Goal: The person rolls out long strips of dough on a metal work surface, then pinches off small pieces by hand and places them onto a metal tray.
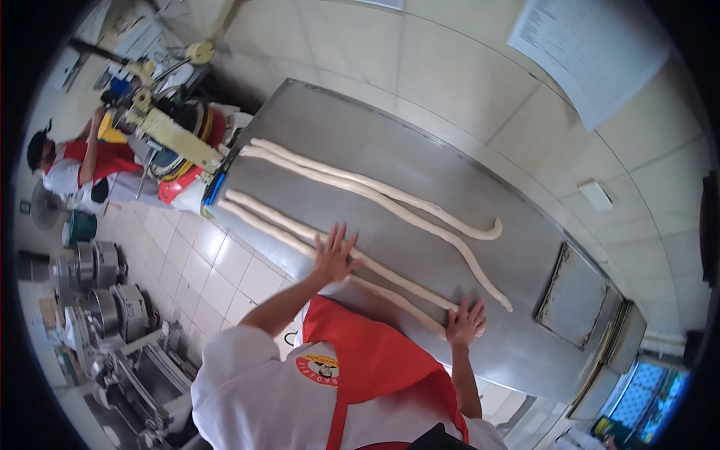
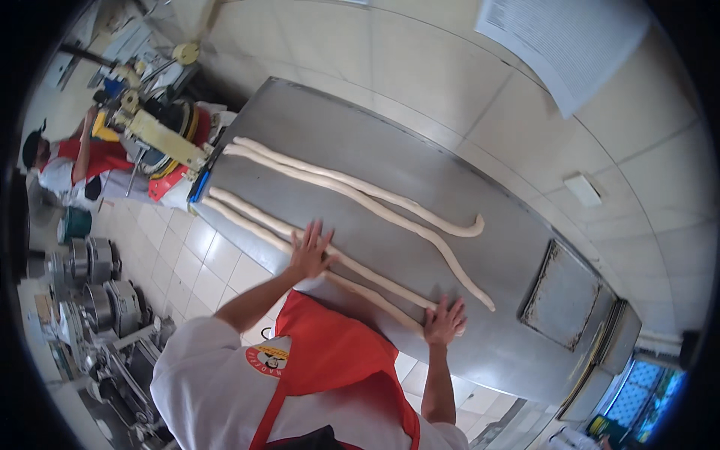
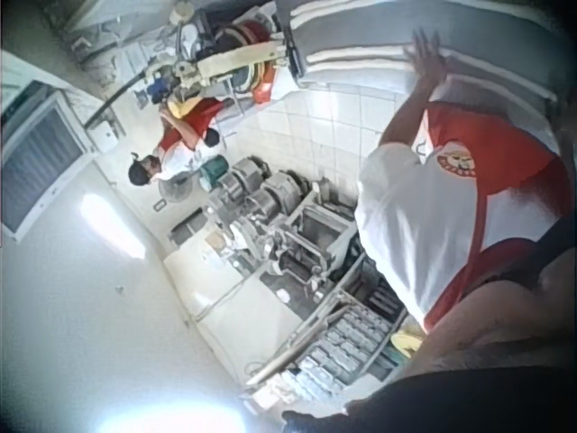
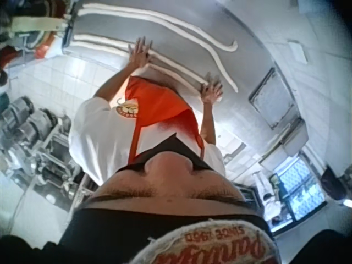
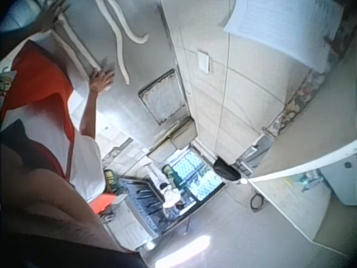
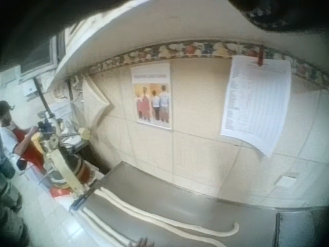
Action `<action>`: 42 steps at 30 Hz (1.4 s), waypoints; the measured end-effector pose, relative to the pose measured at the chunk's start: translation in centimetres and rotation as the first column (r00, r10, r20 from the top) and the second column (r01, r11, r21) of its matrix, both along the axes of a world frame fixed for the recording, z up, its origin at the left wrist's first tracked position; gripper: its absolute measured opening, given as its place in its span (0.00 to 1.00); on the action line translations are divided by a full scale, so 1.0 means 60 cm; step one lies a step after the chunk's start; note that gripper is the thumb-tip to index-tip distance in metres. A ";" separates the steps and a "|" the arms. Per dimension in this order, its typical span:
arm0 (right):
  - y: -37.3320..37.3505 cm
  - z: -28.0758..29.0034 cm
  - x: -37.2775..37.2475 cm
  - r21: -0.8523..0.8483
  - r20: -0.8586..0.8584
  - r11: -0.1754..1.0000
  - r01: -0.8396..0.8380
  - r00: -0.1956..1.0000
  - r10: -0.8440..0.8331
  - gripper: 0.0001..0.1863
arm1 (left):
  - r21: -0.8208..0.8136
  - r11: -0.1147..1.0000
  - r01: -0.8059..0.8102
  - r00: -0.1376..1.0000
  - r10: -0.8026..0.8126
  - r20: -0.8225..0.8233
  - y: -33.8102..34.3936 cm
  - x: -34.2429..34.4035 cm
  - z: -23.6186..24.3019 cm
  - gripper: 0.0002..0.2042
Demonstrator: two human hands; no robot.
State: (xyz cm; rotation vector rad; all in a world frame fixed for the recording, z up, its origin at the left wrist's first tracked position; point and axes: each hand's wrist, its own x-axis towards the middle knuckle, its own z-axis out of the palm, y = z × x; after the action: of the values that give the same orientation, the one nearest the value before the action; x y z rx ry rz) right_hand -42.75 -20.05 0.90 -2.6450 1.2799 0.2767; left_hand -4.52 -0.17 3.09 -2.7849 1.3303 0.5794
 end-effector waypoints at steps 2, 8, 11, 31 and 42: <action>-0.055 0.010 0.051 -0.144 -0.018 0.954 0.263 0.963 -0.268 0.38 | -0.109 0.994 0.016 0.995 -0.005 0.098 -0.078 0.066 0.008 0.40; -0.152 0.043 0.186 -0.296 -0.036 0.871 0.392 0.907 -0.421 0.39 | -0.521 0.811 -0.266 0.951 0.309 -0.005 -0.207 0.182 -0.035 0.41; -0.092 0.065 0.284 -0.066 0.210 0.972 0.228 0.955 -0.209 0.35 | -0.607 0.776 -0.173 0.984 0.162 -0.072 -0.138 0.179 -0.026 0.40; 0.189 -0.023 0.639 -0.085 0.122 0.990 0.114 0.987 -0.103 0.42 | -0.321 0.882 -0.344 0.903 0.405 0.143 0.218 0.626 -0.060 0.42; 0.268 -0.030 0.596 -0.082 -0.059 0.969 0.233 0.969 -0.238 0.39 | -0.253 0.955 -0.155 0.938 0.222 0.265 0.186 0.745 -0.033 0.42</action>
State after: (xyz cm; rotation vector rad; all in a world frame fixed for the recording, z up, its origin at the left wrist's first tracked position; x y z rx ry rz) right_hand -7.01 -3.97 -0.91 -2.5278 1.6397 0.2898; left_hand 40.18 10.97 1.12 -3.0488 1.1408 0.0046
